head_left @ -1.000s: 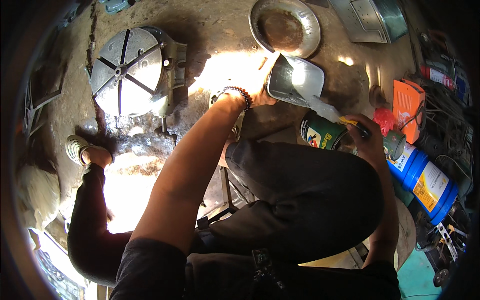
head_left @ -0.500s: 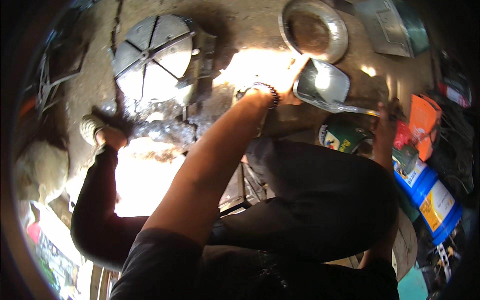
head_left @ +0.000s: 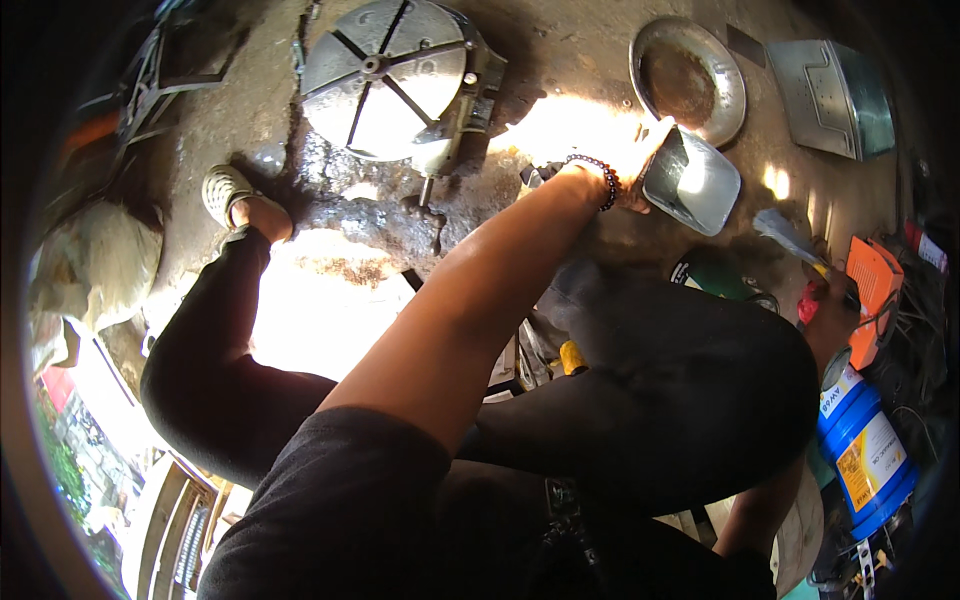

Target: The person sits on the floor and cleans a circular metal part using a brush and a liquid from a container. They repeatedly dip the brush into the liquid and scrub the surface of the metal part, then wipe it with a cloth.

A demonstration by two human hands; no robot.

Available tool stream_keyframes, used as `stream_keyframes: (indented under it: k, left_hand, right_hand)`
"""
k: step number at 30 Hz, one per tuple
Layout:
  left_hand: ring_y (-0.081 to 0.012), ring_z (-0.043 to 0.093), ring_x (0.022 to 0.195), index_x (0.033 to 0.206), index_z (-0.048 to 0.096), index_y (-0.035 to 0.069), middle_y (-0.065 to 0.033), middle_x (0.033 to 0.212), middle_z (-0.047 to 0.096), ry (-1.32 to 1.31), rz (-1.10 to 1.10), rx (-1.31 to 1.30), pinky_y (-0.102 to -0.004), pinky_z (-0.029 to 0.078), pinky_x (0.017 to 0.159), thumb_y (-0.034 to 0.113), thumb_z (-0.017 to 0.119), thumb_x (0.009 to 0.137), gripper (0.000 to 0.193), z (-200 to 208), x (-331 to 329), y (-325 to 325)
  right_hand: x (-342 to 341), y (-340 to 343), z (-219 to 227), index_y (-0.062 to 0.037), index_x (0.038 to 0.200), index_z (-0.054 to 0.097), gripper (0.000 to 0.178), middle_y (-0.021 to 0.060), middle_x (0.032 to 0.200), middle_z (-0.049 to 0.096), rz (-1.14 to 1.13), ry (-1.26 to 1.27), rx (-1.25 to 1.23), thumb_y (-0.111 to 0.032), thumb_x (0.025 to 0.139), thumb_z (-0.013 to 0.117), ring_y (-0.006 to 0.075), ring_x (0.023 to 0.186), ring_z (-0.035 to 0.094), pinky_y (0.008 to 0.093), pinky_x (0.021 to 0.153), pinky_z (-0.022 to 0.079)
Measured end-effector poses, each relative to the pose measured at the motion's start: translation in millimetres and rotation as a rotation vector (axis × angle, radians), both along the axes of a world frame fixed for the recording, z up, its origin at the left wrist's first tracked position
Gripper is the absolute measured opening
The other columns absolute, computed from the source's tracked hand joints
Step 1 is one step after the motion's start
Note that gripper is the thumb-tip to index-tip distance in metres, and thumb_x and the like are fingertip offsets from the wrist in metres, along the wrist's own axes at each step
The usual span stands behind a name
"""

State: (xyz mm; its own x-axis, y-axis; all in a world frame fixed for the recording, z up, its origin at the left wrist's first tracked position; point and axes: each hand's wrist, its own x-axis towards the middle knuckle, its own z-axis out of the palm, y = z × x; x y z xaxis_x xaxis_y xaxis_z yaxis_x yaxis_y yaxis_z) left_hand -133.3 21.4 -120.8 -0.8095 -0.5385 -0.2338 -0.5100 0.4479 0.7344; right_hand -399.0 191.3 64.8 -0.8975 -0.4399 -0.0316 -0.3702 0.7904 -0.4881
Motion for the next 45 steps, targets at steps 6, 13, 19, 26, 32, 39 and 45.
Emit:
stream_keyframes:
  k: [6, 13, 19, 26, 32, 39, 45]
  left_hand:
    - [-0.0388, 0.05, 0.125, 0.152, 0.019, 0.016, -0.0201, 0.141, 0.046, -0.199, 0.015, -0.054, -0.0448, 0.044, 0.101, 0.052, 0.08, 0.067, 0.111, 80.5, 61.1, -14.5]
    - [-0.0276, 0.069, 0.09, 0.137, 0.049, 0.01, -0.0187, 0.099, 0.069, -0.647, 0.087, -0.037, -0.038, 0.055, 0.08, 0.057, 0.068, 0.08, 0.076, 249.6, 232.7, -45.2]
    - [-0.0235, 0.066, 0.096, 0.121, 0.059, -0.002, -0.0165, 0.113, 0.066, 0.29, 0.946, -0.068, -0.0329, 0.055, 0.083, 0.03, 0.069, 0.089, 0.046, 302.2, 405.3, -43.8]
    - [-0.0218, 0.068, 0.089, 0.112, 0.065, 0.0, -0.0156, 0.097, 0.071, 0.232, 0.934, -0.402, -0.0325, 0.055, 0.078, 0.04, 0.064, 0.09, 0.046, 323.8, 443.8, -40.9]
    - [-0.0221, 0.068, 0.086, 0.106, 0.066, -0.003, -0.0175, 0.095, 0.07, 0.069, 0.795, -0.309, -0.0341, 0.054, 0.078, 0.044, 0.061, 0.09, 0.049, 314.0, 466.5, -28.9]
    - [-0.0228, 0.068, 0.087, 0.106, 0.067, -0.003, -0.018, 0.096, 0.07, -0.003, 0.809, -0.032, -0.0344, 0.054, 0.078, 0.043, 0.061, 0.09, 0.049, 189.5, 495.2, 84.1]
    - [-0.0234, 0.068, 0.087, 0.106, 0.067, -0.003, -0.0183, 0.096, 0.07, -0.066, 0.859, 0.161, -0.0346, 0.053, 0.079, 0.043, 0.061, 0.09, 0.049, 151.3, 497.4, 134.7]
  right_hand:
    - [-88.4, 12.8, 50.3, -0.0028, 0.099, 0.059, 0.028, 0.0072, 0.077, 0.061, 0.051, -0.697, -0.766, -0.03, 0.099, 0.052, 0.0145, 0.066, 0.056, 0.0257, 0.062, 0.043]
    - [-30.5, -45.7, 137.3, 0.0009, 0.117, 0.052, 0.029, 0.0113, 0.101, 0.056, 0.584, -1.224, -0.826, -0.022, 0.099, 0.049, 0.0128, 0.083, 0.051, 0.0268, 0.074, 0.042]
    - [154.3, -102.5, 71.3, -0.0006, 0.13, 0.05, 0.042, 0.0123, 0.108, 0.061, 0.728, -1.401, -0.585, -0.027, 0.097, 0.054, 0.0158, 0.086, 0.057, 0.0304, 0.077, 0.048]
    - [306.8, -107.6, -62.4, -0.0009, 0.116, 0.06, 0.033, 0.011, 0.093, 0.068, 0.68, -1.083, -0.219, -0.023, 0.092, 0.066, 0.0172, 0.08, 0.066, 0.0298, 0.074, 0.051]
    - [371.6, -107.5, -102.1, -0.0004, 0.112, 0.062, 0.025, 0.0098, 0.086, 0.068, 0.836, -0.891, -0.151, -0.011, 0.09, 0.068, 0.0144, 0.073, 0.065, 0.0252, 0.066, 0.051]
    - [429.0, -128.4, -150.2, -0.001, 0.106, 0.061, 0.02, 0.0101, 0.081, 0.069, 0.732, -0.966, -0.181, -0.012, 0.091, 0.067, 0.0139, 0.067, 0.066, 0.0235, 0.058, 0.051]
    - [451.5, -138.5, -164.3, 0.0027, 0.097, 0.058, 0.023, 0.0122, 0.076, 0.068, 0.553, -0.886, -0.189, -0.02, 0.093, 0.063, 0.0148, 0.06, 0.065, 0.0247, 0.053, 0.048]
